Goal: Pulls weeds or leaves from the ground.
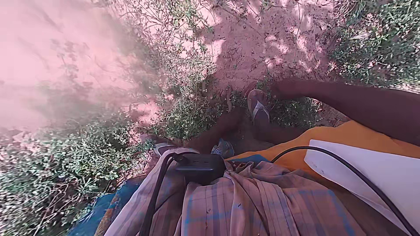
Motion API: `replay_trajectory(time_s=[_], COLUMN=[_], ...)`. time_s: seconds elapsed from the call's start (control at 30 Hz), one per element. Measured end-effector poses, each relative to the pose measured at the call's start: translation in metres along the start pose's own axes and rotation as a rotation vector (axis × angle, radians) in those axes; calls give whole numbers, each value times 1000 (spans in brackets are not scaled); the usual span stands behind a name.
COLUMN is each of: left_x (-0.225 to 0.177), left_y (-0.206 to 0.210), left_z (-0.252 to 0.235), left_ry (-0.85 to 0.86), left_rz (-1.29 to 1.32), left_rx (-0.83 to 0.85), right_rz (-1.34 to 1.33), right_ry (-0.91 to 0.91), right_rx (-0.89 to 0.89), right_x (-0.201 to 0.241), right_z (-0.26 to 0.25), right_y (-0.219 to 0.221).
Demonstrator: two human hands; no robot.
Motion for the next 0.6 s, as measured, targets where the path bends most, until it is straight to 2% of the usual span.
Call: replay_trajectory(time_s=[0.13, 0.23, 0.3, 0.43, 0.6], left_x=[-1, -10, -8, 1, -8], left_y=[-16, -28, -31, -28, -40], left_z=[-2, -2, -2, -8, -8], left_ry=[-101, 41, 47, -112, -271], left_rz=[-55, -150, -170, -114, -123], left_rx=[-78, -112, -118, -168, -78], right_rz=[1, 3, 14, 13, 24], right_ry=[17, 20, 2, -7, 20], right_rx=[28, 36, 17, -8, 19], right_x=[-1, 5, 7, 4, 4], right_z=[0, 2, 2, 0, 0], right_y=[0, -3, -4, -3, -2])
Point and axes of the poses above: each hand's wrist, its own z-axis away from the middle knuckle, its own y-axis out of the palm, x = y × z, the point moved 2 cm from there along -z, towards the middle knuckle, and after that the axes turned 3 degrees about x, right-handed, at the moved point
